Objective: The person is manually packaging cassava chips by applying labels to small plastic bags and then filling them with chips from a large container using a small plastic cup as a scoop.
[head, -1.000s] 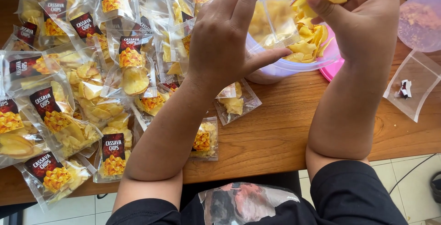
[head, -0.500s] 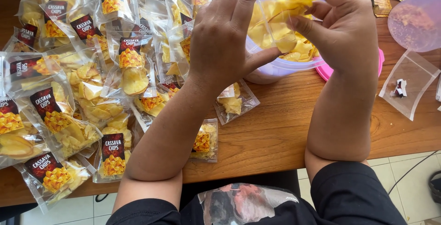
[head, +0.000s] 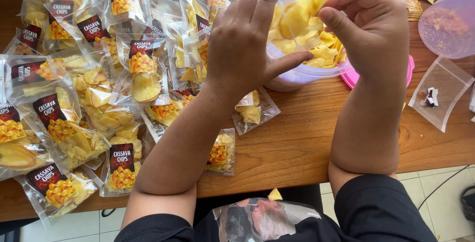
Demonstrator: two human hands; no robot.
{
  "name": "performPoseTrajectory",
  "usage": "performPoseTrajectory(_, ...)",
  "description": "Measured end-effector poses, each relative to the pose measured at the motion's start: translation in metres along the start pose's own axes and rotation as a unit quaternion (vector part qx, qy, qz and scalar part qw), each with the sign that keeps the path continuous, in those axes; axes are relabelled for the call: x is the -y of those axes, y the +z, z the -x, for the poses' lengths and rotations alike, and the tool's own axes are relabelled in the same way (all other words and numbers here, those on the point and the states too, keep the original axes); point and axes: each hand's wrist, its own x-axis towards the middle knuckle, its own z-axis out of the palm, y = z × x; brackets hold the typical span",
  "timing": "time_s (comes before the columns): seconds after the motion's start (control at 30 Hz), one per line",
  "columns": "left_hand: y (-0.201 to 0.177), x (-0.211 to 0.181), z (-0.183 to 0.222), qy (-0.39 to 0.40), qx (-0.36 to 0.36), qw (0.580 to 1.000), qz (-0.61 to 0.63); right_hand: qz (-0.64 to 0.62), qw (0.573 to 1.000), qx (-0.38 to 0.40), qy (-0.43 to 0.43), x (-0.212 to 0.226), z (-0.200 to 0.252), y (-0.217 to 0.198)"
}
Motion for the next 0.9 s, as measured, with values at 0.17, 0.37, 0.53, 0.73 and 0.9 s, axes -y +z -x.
performPoseTrajectory(0.17, 0.000, 0.000, -0.001, 0.008, -0.004, 1.000, 0.001, 0.089, 0.994, 0.040, -0.040, 0.002, 0.001, -0.001)
performPoseTrajectory(0.37, -0.002, -0.001, -0.001, 0.003, -0.014, 0.999, 0.045, 0.002, 0.995, 0.045, -0.086, 0.012, 0.002, 0.004)
performPoseTrajectory(0.53, -0.003, 0.001, -0.002, 0.019, -0.016, 0.999, 0.043, 0.002, 0.995, -0.054, -0.084, 0.004, 0.003, 0.001)
performPoseTrajectory(0.73, -0.002, 0.002, -0.001, 0.038, 0.008, 0.998, 0.056, -0.004, 0.991, -0.066, -0.112, 0.006, 0.002, 0.013)
performPoseTrajectory(0.9, -0.011, 0.003, -0.003, 0.037, -0.013, 0.998, 0.058, 0.053, 0.980, -0.071, -0.180, 0.008, 0.006, 0.002)
